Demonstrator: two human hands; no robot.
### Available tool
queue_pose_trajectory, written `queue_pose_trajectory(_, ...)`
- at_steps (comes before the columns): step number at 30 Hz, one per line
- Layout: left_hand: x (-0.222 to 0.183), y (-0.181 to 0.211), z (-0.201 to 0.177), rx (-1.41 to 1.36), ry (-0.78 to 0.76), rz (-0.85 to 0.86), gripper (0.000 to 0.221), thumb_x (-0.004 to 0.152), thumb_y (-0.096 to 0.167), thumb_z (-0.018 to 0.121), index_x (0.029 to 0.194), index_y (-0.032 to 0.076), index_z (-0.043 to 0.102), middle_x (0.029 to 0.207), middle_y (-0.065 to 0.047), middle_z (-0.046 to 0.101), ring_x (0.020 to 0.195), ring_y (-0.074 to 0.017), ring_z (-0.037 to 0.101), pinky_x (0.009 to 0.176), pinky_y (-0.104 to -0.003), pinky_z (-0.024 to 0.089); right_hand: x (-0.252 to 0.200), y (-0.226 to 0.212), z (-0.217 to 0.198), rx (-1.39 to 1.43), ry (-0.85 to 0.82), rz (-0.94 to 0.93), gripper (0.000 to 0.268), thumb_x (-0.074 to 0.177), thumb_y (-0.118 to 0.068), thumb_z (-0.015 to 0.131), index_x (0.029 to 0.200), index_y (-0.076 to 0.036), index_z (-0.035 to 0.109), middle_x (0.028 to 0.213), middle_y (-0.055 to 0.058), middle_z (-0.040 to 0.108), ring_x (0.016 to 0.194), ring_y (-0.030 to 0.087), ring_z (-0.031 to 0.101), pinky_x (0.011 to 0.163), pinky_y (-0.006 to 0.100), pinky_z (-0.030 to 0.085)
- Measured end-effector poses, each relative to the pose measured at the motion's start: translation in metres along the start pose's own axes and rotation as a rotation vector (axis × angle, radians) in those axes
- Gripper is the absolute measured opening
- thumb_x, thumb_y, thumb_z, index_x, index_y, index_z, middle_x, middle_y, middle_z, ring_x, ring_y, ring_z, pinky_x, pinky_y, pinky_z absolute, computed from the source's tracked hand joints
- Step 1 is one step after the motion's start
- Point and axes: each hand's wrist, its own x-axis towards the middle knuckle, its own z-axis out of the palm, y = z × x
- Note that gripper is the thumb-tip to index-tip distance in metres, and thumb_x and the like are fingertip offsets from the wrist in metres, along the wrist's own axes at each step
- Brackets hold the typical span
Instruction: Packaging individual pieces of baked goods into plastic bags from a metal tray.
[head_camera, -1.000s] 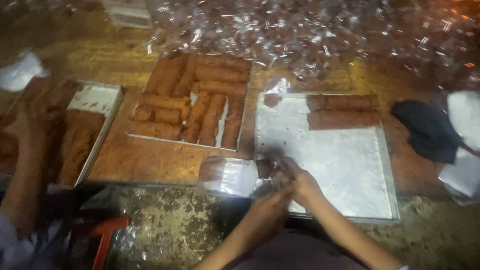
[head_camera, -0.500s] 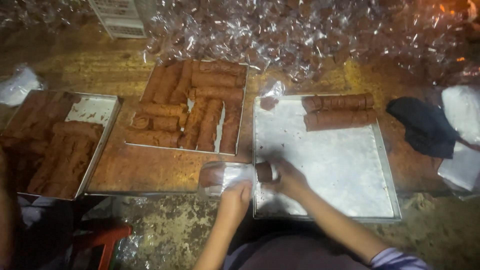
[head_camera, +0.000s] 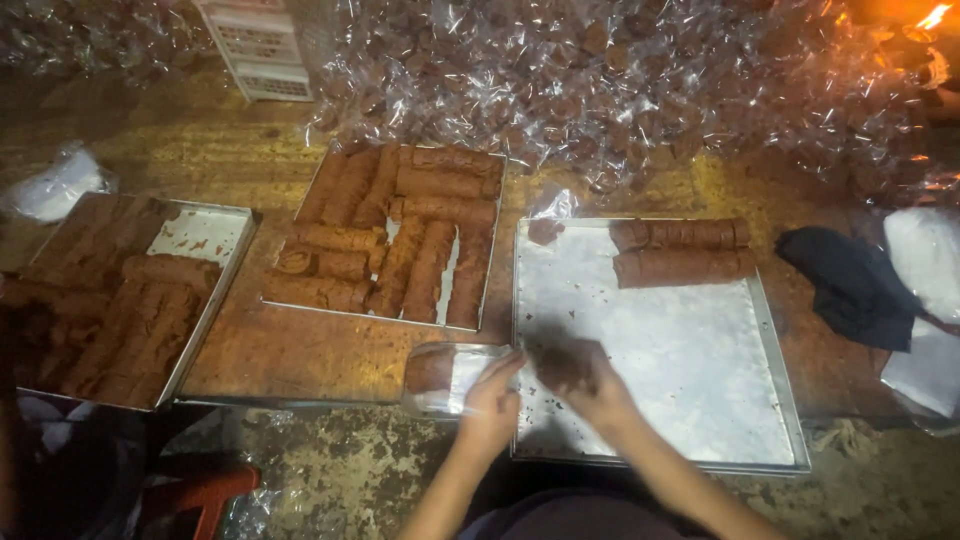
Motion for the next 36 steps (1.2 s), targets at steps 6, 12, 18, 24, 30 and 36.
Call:
queue_pose_trajectory(6, 0.015, 0.042, 0.006, 0.219, -0.104, 0.094, 0.051, 0.082, 0.003, 0.047, 0.128, 0.006, 0.066, 0.134, -0.018, 0.064, 0.115, -0.0373, 0.067, 0.098, -0.044, 0.056, -0.01, -0.009, 0.009, -0.41, -0.053, -0.316, 0.041, 0.081, 0.0, 0.07, 0.12, -0.014, 0.07, 0.116, 0.011, 0.065, 0.108, 0.028, 0.067, 0.095, 0.036, 0.052)
queue_pose_trajectory(12, 0.003, 0.092, 0.008, 0.083, -0.189, 0.313, 0.047, 0.084, -0.016, 0.05, 0.127, -0.002, 0.062, 0.13, -0.02, 0.063, 0.122, -0.0349, 0.062, 0.111, -0.043, 0.047, -0.016, -0.03, -0.005, -0.166, 0.021, 0.149, 0.067, 0.086, 0.001, 0.069, 0.148, -0.018, 0.049, 0.07, 0.001, 0.052, 0.061, 0.01, 0.046, 0.061, 0.023, 0.039)
queue_pose_trajectory(18, -0.008, 0.091, 0.008, 0.028, -0.229, 0.058, 0.056, 0.088, 0.0, 0.046, 0.141, 0.01, 0.057, 0.137, -0.016, 0.059, 0.122, -0.0323, 0.06, 0.095, -0.042, 0.057, -0.019, -0.01, -0.007, 0.076, -0.267, 0.066, 0.083, 0.088, 0.013, 0.062, 0.159, -0.014, 0.029, 0.107, 0.009, 0.068, 0.09, 0.016, 0.07, 0.074, 0.028, 0.057)
queue_pose_trajectory(24, -0.03, -0.02, 0.023, 0.075, -0.285, 0.11, 0.031, 0.098, 0.01, 0.056, 0.124, -0.003, 0.066, 0.128, -0.021, 0.066, 0.12, -0.0341, 0.063, 0.107, -0.042, 0.048, 0.007, -0.03, -0.035, -0.247, -0.026, 0.352, 0.019, 0.084, -0.014, 0.074, 0.1, -0.014, 0.082, 0.094, 0.003, 0.086, 0.086, 0.017, 0.081, 0.08, 0.03, 0.059)
queue_pose_trajectory(30, -0.037, -0.052, 0.001, 0.621, -0.362, -0.203, 0.024, 0.107, 0.018, 0.043, 0.094, 0.01, 0.061, 0.078, -0.008, 0.066, 0.065, -0.0237, 0.063, 0.061, -0.038, 0.052, 0.036, -0.097, -0.011, -0.328, 0.238, 0.139, 0.042, 0.087, -0.02, 0.072, 0.128, -0.019, 0.063, 0.142, 0.005, 0.062, 0.131, 0.029, 0.061, 0.11, 0.046, 0.049)
queue_pose_trajectory(36, -0.045, -0.039, -0.02, 0.124, -0.022, -0.352, 0.032, 0.092, 0.016, 0.053, 0.112, 0.014, 0.078, 0.11, -0.002, 0.082, 0.105, -0.0179, 0.075, 0.094, -0.029, 0.054, 0.018, 0.08, 0.007, -0.747, 0.028, -0.571, 0.044, 0.107, -0.049, 0.031, 0.108, -0.02, 0.063, 0.091, -0.002, 0.066, 0.078, 0.029, 0.059, 0.066, 0.047, 0.047)
